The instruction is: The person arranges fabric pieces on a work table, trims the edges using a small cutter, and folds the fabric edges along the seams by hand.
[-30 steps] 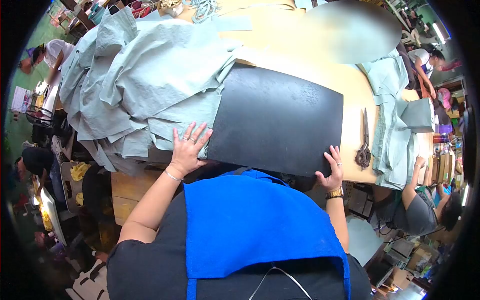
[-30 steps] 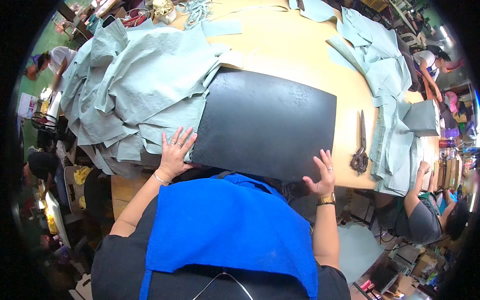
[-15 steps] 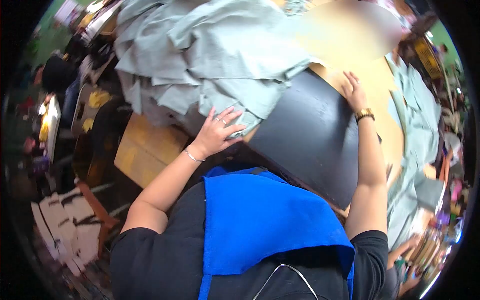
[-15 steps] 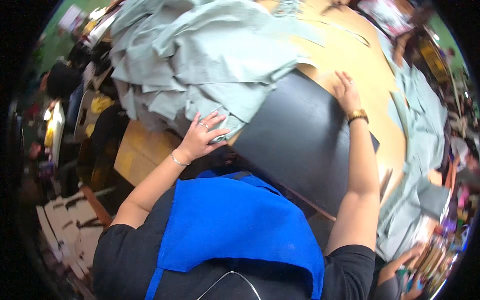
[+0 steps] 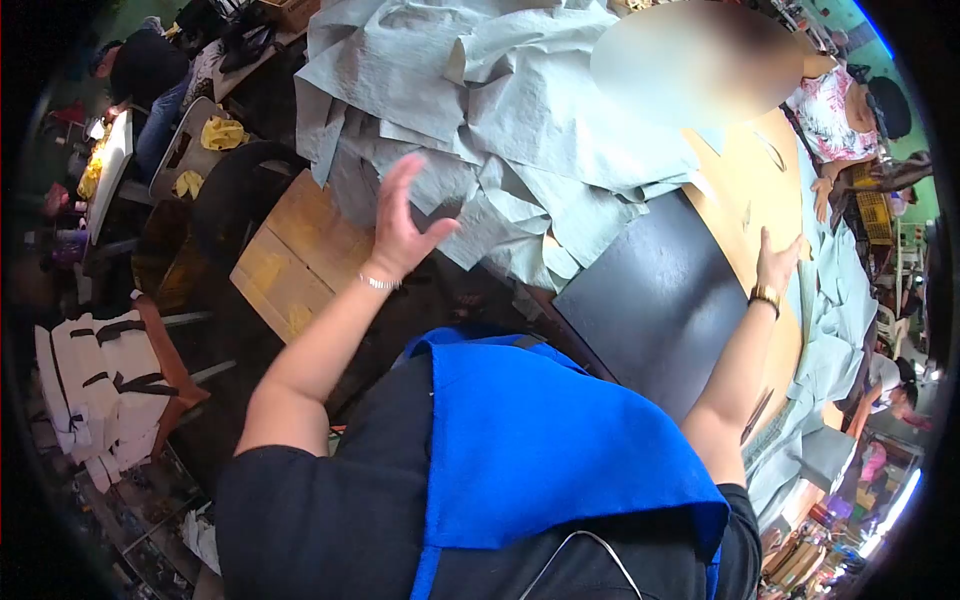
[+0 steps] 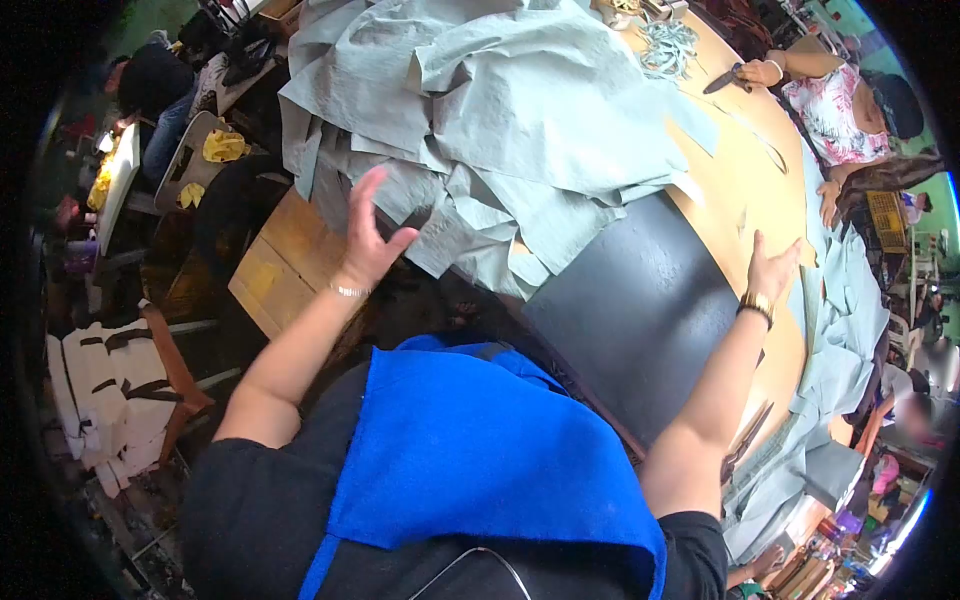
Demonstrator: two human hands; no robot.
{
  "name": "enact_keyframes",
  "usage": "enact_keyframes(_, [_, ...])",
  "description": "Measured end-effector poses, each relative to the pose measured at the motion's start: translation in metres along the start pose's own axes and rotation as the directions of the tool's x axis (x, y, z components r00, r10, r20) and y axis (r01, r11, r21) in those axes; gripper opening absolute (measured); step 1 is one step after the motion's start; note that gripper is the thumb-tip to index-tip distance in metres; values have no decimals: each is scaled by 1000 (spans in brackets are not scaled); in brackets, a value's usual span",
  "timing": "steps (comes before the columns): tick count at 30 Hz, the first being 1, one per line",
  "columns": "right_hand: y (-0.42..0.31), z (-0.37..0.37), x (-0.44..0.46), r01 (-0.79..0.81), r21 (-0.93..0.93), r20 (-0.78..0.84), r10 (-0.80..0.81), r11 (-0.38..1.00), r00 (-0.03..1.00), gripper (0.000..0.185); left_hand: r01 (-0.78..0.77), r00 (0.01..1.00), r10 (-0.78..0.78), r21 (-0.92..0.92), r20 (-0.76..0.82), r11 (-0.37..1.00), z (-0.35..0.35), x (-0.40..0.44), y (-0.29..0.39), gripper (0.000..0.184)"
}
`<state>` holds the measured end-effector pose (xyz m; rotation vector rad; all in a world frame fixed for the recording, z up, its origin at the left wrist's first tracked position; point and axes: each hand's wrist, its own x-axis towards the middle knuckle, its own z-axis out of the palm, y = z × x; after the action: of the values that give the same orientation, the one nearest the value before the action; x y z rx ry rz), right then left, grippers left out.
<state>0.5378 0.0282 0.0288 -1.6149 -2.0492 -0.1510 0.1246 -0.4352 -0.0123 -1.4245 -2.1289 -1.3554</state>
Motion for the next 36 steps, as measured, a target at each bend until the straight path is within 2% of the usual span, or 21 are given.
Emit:
enact_keyframes(1, [-24,-18,-19,75,-4,-36,-75,997,997,60,293,954,-297,-77,-34,953,6,-30,-15,91])
enact_keyframes(2, [-51,-29,-36,122,97,6,-123,988,992,64,545,815,-574,-240,-73,804,17,-52,-25,91])
enact_keyframes(3, [-56,-4,-51,91,619,112,-202,780,973,50,720,596,-800,-399,-60,567,25,-64,-30,91])
enact_keyframes(4, [-108,-26,-80,-63,682,335,-234,728,913,38,721,577,-816,-488,29,493,28,-65,-33,87])
enact_keyframes(5, [-152,-29,-107,-71,865,330,-458,497,826,31,715,562,-818,-566,118,410,32,-63,-36,82])
enact_keyframes(7, [-233,-56,-162,-213,801,588,-666,559,459,31,768,521,-792,-581,319,270,30,-53,-37,70])
enact_keyframes(9, [-298,-69,-204,-327,779,576,-817,535,35,35,874,428,-736,-447,525,190,14,-28,-27,56])
enact_keyframes(11, [-333,-43,-249,-265,835,449,-876,482,-178,39,808,523,-734,-526,432,266,12,-16,-11,40])
enact_keyframes(14, [-362,0,-278,-160,774,550,-776,613,-310,41,807,585,-525,-503,618,308,-19,24,-1,45])
enact_keyframes(15, [-377,-3,-266,29,791,605,-775,611,-181,39,817,575,-428,-462,697,346,-33,39,-2,44])
enact_keyframes(16, [-380,22,-258,-6,786,609,-776,618,-166,35,762,632,-302,-502,714,409,-41,48,-11,40])
enact_keyframes(18, [-394,25,-221,-121,874,484,-865,471,131,33,724,645,-240,-481,725,494,-54,57,-31,41])
enact_keyframes(19, [-407,15,-199,-201,810,572,-818,551,62,41,707,648,-224,-465,728,532,-57,56,-44,42])
enact_keyframes(20, [-412,2,-186,-137,861,508,-843,490,176,50,711,619,-252,-394,744,582,-61,51,-56,41])
enact_keyframes(21, [-413,22,-184,-131,860,510,-841,493,182,57,658,634,-283,-310,719,686,-61,45,-62,41])
enact_keyframes(23, [-424,3,-172,-121,822,566,-822,556,64,62,525,675,-332,-113,659,844,-60,26,-68,42])
enact_keyframes(24, [-425,13,-175,-75,839,544,-836,539,77,62,365,712,-308,42,631,930,-57,15,-76,47])
enact_keyframes(28, [-425,36,-185,-35,872,489,-863,489,129,62,202,765,-506,598,398,776,-43,-3,-66,56])
enact_keyframes(32, [-427,28,-192,-69,859,509,-834,507,211,62,304,882,-468,702,47,644,-30,-16,-89,55])
enact_keyframes(35, [-428,35,-201,-146,810,587,-780,568,219,65,361,831,-533,573,161,736,-49,4,-100,51])
enact_keyframes(36, [-431,25,-201,-85,799,597,-769,595,229,65,377,881,-463,452,94,808,-46,-1,-112,47])
